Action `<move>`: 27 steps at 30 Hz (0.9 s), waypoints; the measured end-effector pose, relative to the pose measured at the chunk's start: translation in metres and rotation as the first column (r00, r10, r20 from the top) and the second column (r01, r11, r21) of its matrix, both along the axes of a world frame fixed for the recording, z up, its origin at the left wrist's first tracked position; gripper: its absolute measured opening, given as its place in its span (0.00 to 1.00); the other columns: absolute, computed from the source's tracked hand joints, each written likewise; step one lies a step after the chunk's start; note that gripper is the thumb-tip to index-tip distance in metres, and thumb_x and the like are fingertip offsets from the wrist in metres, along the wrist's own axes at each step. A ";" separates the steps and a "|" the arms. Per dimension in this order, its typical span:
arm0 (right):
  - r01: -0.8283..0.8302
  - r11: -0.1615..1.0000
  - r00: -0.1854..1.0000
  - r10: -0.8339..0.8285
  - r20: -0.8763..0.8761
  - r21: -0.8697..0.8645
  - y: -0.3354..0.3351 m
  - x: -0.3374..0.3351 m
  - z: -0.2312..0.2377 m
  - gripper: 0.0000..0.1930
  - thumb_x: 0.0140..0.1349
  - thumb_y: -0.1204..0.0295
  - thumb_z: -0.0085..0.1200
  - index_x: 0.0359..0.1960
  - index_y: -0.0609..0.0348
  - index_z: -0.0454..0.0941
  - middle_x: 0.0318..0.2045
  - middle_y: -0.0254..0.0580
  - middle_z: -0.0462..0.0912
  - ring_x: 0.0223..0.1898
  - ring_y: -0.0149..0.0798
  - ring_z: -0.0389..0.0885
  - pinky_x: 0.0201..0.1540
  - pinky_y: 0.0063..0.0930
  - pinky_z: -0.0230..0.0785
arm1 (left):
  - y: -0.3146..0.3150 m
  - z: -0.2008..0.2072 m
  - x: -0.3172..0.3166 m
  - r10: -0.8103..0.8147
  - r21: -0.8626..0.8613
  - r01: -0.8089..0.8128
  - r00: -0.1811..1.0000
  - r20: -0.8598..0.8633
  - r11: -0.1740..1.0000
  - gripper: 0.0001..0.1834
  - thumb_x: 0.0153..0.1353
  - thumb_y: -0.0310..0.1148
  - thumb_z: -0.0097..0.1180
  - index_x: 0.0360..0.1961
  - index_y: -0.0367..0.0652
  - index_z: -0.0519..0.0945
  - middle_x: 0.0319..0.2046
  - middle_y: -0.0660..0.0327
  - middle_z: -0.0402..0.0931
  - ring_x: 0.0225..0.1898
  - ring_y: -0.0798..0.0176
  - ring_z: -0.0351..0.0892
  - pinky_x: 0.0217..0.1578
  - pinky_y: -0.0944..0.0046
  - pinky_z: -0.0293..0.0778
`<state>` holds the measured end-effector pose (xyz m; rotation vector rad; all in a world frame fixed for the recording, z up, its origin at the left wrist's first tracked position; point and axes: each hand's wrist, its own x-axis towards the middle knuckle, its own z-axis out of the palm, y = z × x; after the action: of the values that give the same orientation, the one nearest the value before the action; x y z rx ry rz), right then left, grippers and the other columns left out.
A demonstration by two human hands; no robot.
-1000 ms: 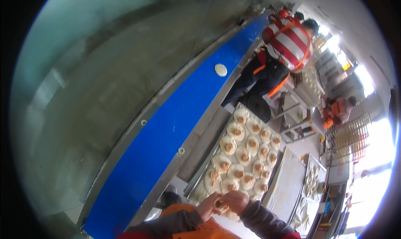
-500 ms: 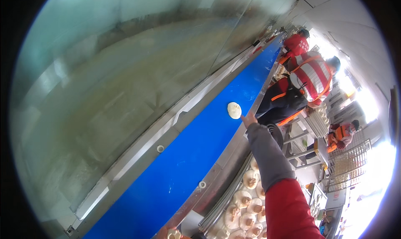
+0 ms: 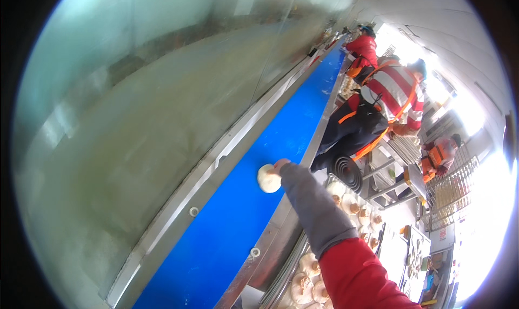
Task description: The person repeatedly picks up round dough discs from a blue conveyor belt, places them on a metal tray, adds a small amount of filling, and folds the dough into buns. The finished buns are arranged on the tray.
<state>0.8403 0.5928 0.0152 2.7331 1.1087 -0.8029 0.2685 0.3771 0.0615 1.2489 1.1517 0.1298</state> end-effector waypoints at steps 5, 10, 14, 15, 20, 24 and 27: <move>-0.375 0.869 0.926 0.370 0.080 0.323 -0.046 -0.098 0.024 0.13 0.62 0.58 0.53 0.41 0.52 0.79 0.39 0.45 0.83 0.45 0.49 0.82 0.44 0.45 0.74 | 0.001 0.047 0.026 -0.092 0.112 0.094 0.996 -0.017 0.989 0.25 0.58 0.47 0.64 0.48 0.38 0.80 0.42 0.53 0.82 0.39 0.55 0.83 0.39 0.60 0.79; 0.169 0.520 0.901 0.262 -0.345 0.837 -0.175 -0.161 0.101 0.16 0.64 0.61 0.58 0.47 0.56 0.73 0.32 0.44 0.81 0.35 0.44 0.81 0.38 0.40 0.74 | -0.023 0.087 0.035 -0.349 0.486 0.453 0.890 -0.292 0.747 0.24 0.56 0.44 0.67 0.47 0.38 0.80 0.45 0.52 0.81 0.42 0.53 0.82 0.41 0.58 0.79; 0.594 0.280 0.700 0.282 -0.657 0.754 -0.370 -0.169 0.154 0.16 0.68 0.67 0.55 0.54 0.57 0.74 0.42 0.34 0.80 0.41 0.34 0.79 0.44 0.35 0.75 | -0.068 0.107 0.067 -0.178 0.507 0.107 0.979 0.095 0.855 0.23 0.52 0.35 0.71 0.48 0.41 0.79 0.45 0.52 0.81 0.44 0.52 0.82 0.45 0.57 0.78; 0.784 0.237 0.552 0.157 -0.819 0.574 -0.432 -0.164 0.159 0.15 0.68 0.67 0.55 0.53 0.57 0.75 0.42 0.35 0.80 0.42 0.34 0.79 0.45 0.33 0.75 | -0.074 0.114 0.080 -0.262 0.511 0.159 0.956 0.135 0.845 0.25 0.50 0.33 0.73 0.49 0.41 0.78 0.44 0.52 0.81 0.44 0.52 0.82 0.46 0.58 0.78; 0.800 -0.538 0.344 0.051 -0.937 0.265 -0.742 -0.133 0.139 0.14 0.70 0.65 0.52 0.52 0.58 0.75 0.40 0.37 0.81 0.41 0.37 0.81 0.43 0.35 0.77 | -0.173 0.140 0.140 0.120 0.019 -0.138 0.912 0.392 0.990 0.33 0.46 0.27 0.75 0.55 0.38 0.75 0.44 0.51 0.81 0.45 0.54 0.82 0.47 0.61 0.79; 0.526 -0.779 0.375 -0.149 -0.915 0.342 -0.964 -0.102 0.102 0.14 0.70 0.67 0.50 0.53 0.61 0.73 0.45 0.41 0.81 0.45 0.41 0.82 0.49 0.36 0.77 | -0.250 0.146 0.178 -0.035 -0.138 0.079 0.954 0.297 0.987 0.36 0.44 0.18 0.72 0.57 0.34 0.72 0.47 0.51 0.79 0.49 0.58 0.79 0.48 0.63 0.78; 0.369 -0.899 0.300 -0.125 -0.946 0.236 -1.097 -0.055 0.073 0.12 0.70 0.71 0.48 0.52 0.60 0.72 0.46 0.41 0.80 0.45 0.40 0.81 0.47 0.34 0.78 | -0.314 0.140 0.203 0.089 -0.423 0.064 0.939 0.331 0.904 0.31 0.50 0.22 0.67 0.57 0.36 0.72 0.48 0.52 0.78 0.49 0.59 0.78 0.47 0.62 0.78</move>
<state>0.7855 -0.5041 0.0877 -0.8644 0.5021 -0.2761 0.4719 0.0635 0.2019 0.7860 0.8241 0.0926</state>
